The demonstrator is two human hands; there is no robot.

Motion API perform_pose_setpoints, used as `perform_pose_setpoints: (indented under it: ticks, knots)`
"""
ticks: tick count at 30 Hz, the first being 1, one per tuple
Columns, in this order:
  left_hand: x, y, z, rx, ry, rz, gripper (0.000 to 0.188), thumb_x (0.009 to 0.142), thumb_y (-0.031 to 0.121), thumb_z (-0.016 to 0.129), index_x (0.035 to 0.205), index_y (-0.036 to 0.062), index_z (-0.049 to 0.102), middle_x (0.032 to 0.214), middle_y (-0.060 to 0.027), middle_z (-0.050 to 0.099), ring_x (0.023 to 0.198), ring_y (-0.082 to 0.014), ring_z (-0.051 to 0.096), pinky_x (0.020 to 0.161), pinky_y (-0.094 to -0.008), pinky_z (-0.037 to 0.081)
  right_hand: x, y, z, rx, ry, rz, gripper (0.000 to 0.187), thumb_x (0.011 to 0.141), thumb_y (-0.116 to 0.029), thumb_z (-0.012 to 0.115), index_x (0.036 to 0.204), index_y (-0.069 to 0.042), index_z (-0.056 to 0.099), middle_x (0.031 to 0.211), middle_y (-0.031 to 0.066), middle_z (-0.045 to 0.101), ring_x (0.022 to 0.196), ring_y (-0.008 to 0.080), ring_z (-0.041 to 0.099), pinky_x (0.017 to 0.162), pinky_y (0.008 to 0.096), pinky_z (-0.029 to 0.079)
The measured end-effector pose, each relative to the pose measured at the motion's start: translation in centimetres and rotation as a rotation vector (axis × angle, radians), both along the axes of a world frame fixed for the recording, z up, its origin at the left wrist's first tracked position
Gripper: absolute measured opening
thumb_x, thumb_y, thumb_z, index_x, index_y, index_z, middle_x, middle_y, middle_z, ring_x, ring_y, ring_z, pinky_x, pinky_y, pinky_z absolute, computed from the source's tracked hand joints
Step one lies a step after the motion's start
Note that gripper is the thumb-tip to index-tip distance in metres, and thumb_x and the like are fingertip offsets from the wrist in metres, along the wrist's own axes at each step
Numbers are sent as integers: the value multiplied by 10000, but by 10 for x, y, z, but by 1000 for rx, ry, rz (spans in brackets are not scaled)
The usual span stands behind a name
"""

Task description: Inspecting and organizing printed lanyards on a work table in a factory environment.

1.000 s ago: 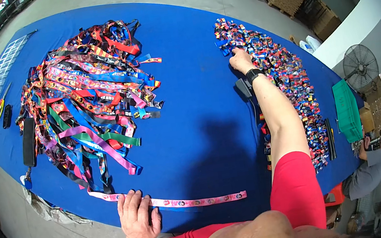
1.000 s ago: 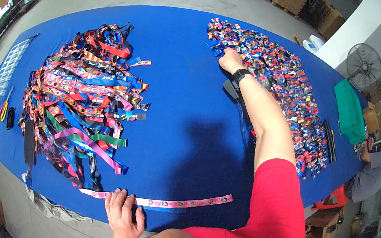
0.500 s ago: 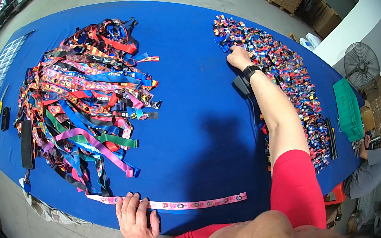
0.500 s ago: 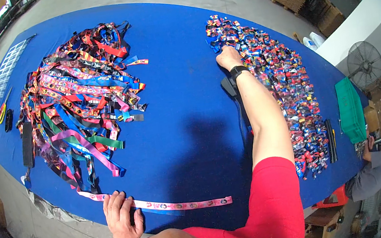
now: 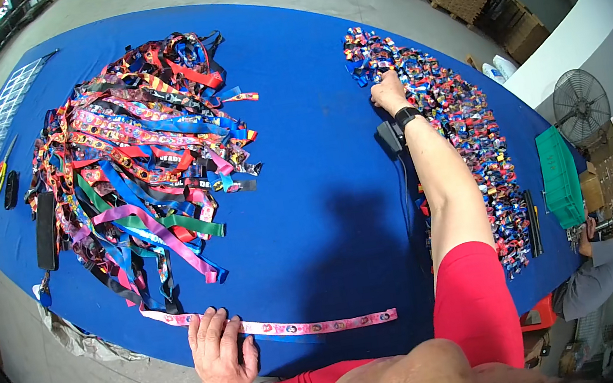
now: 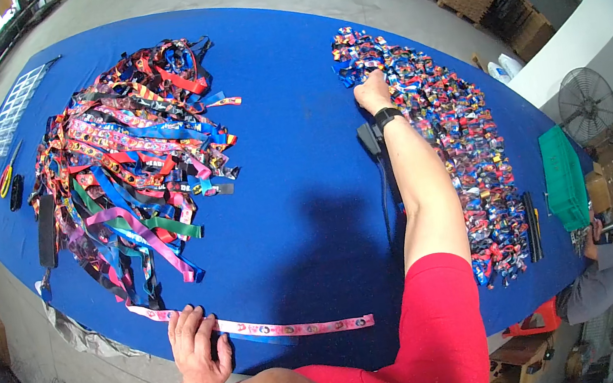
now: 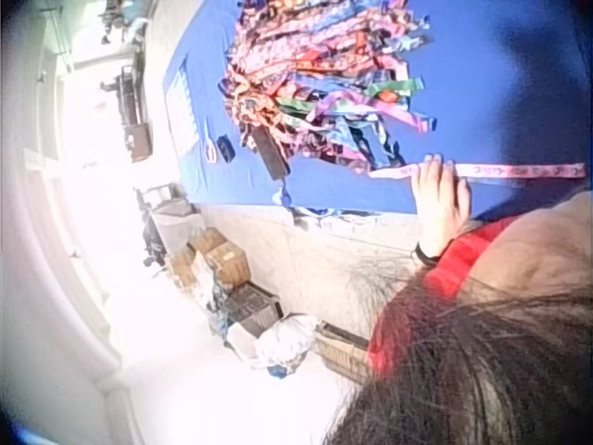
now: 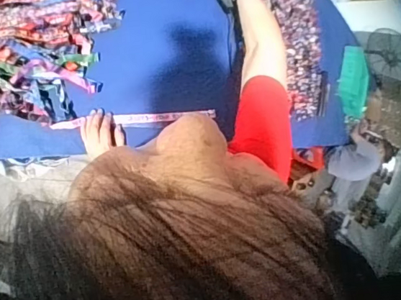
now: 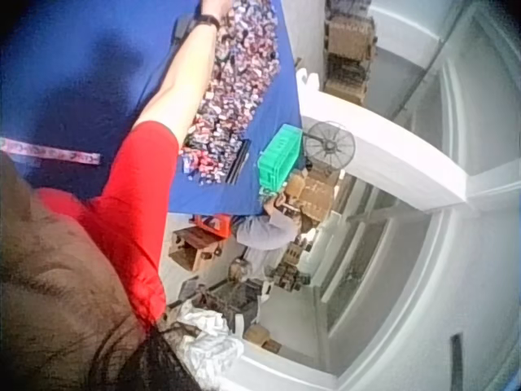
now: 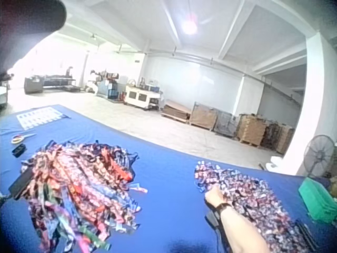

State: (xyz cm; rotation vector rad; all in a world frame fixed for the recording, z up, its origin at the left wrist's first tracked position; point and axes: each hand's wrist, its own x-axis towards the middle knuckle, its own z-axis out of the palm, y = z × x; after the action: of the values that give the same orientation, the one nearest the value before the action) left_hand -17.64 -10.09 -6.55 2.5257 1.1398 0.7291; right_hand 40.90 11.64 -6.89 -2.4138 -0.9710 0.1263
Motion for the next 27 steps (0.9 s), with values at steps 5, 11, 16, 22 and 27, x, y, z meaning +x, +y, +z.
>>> perform_pose_setpoints:
  ticks: [5,11,16,22,27]
  knots:
    - [-2,-1,-2,-3,12,12,355,785,183,645,1083,-11,630,1161,-202,587,1165,-374,535,1072,-539,325,-30,-4,21,53,164,-12,692,761,-31,499,1438,-48,354,707,142,673,586,230,671,530,336,538]
    - [-2,-1,-3,3,4,15,351,788,191,646,1075,-10,634,1159,-201,587,1160,-375,538,1067,-540,328,-23,1,18,-65,59,62,741,759,-47,494,1478,-181,375,734,120,693,561,228,662,554,346,539]
    - [-1,0,-3,1,2,-2,351,785,189,648,1073,-12,631,1155,-203,586,1157,-378,538,1061,-544,333,14,6,-6,-84,-57,108,666,800,-84,515,1449,-200,419,1200,261,613,1135,403,590,965,444,470]
    - [-5,-3,2,-9,28,38,345,782,171,648,1074,-12,632,1159,-203,587,1161,-379,537,1066,-540,330,-47,4,26,-92,230,42,620,786,-75,525,1399,-123,454,1177,277,616,1107,392,607,955,458,474]
    - [3,1,0,0,-36,12,359,762,135,663,1093,4,616,1177,-200,583,1168,-385,537,1064,-538,333,-3,-15,23,-19,-146,76,580,769,-56,520,1349,-57,499,936,215,699,760,299,707,721,399,556]
